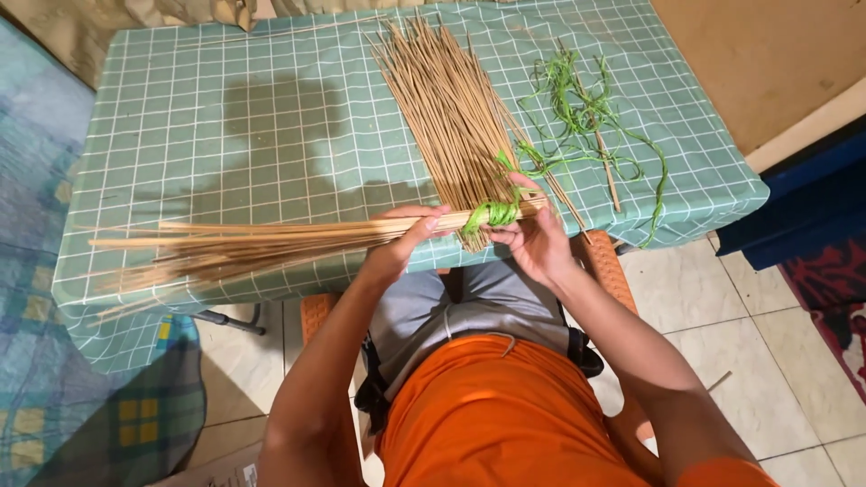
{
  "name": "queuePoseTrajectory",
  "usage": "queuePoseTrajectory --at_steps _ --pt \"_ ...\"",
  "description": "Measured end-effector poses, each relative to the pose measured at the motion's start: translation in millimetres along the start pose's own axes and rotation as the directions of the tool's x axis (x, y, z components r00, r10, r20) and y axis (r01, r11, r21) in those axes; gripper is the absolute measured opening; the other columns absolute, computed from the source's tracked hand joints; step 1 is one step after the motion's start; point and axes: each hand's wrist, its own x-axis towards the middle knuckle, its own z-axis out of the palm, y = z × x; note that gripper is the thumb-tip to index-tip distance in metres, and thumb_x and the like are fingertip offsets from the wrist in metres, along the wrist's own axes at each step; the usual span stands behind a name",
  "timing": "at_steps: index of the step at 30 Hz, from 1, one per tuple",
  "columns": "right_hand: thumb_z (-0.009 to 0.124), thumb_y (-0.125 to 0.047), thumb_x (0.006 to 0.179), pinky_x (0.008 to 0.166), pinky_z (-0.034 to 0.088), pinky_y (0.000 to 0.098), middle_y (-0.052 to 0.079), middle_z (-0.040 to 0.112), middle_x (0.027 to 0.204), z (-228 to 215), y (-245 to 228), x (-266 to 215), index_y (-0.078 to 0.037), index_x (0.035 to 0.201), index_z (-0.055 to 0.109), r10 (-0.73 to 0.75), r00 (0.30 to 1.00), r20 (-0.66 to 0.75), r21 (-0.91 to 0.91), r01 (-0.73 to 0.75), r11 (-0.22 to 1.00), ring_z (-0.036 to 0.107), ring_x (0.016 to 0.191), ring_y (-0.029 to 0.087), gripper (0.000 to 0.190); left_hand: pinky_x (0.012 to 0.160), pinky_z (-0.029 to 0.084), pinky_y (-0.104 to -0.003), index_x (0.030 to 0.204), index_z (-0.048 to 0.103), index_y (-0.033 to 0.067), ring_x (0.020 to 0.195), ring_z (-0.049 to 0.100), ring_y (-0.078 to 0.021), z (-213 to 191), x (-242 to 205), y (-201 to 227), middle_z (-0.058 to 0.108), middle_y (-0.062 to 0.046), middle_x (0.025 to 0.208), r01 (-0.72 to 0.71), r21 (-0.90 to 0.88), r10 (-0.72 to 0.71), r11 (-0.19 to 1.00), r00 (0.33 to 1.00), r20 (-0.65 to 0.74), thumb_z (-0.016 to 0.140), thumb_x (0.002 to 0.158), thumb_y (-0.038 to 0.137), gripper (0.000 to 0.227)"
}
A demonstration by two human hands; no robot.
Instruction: Assembling broom bundles by gathering wooden sticks and tying them with green plastic string.
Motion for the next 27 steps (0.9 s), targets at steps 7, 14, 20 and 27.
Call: queuePoseTrajectory --at_steps 7,14,20,27 --pt "0.076 -0.006 0.09 0.058 0.071 0.0381 0.019 0.064 0.093 -7 16 -7 0.007 0.132 0.053 -0.116 0.967 -0.228 -0.2 0.07 0.977 0.071 0.064 0.026 0.05 0.068 0.063 -0.048 0.097 0.075 -0.0035 0.099 0.074 -0.0362 -11 3 -22 0.072 -0.025 0.117 0.085 -0.063 -0.081 0.994 0.994 0.074 0.079 0.084 0.015 0.023" --pt "0.07 0.023 0.078 0.094 0.066 0.0401 0.019 0.062 0.123 28 5 -2 -0.018 0.161 0.034 -0.171 0.968 -0.184 -0.174 0.139 0.975 0.071 0.108 0.028 0.099 0.088 0.063 -0.049 0.098 0.072 -0.0045 0.104 0.072 -0.0364 -13 8 -23 0.07 -0.027 0.121 0.201 -0.237 -0.207 0.95 0.978 0.003 0.073 0.087 0.014 0.021" --pt "0.063 0.004 0.098 0.059 0.07 0.0432 0.028 0.071 0.088 14 12 -8 -0.005 0.156 0.033 -0.075 0.961 -0.266 -0.173 0.028 0.984 0.076 0.07 0.042 0.066 0.064 0.065 -0.057 0.103 0.07 -0.007 0.103 0.071 -0.0446 -33 11 -55 0.067 -0.027 0.125 0.256 -0.183 -0.245 0.949 0.966 0.08 0.077 0.084 0.014 0.029" --pt "0.075 0.024 0.071 0.069 0.071 0.0438 0.039 0.066 0.114 9 -1 0 0.014 0.119 0.061 -0.023 0.975 -0.221 -0.17 -0.015 0.985 0.076 0.086 0.043 0.051 0.092 0.057 -0.05 0.099 0.074 -0.0052 0.108 0.07 -0.0377 -22 4 -3 0.071 -0.03 0.118 0.081 -0.11 -0.07 0.991 0.992 0.107 0.074 0.085 0.019 0.028"
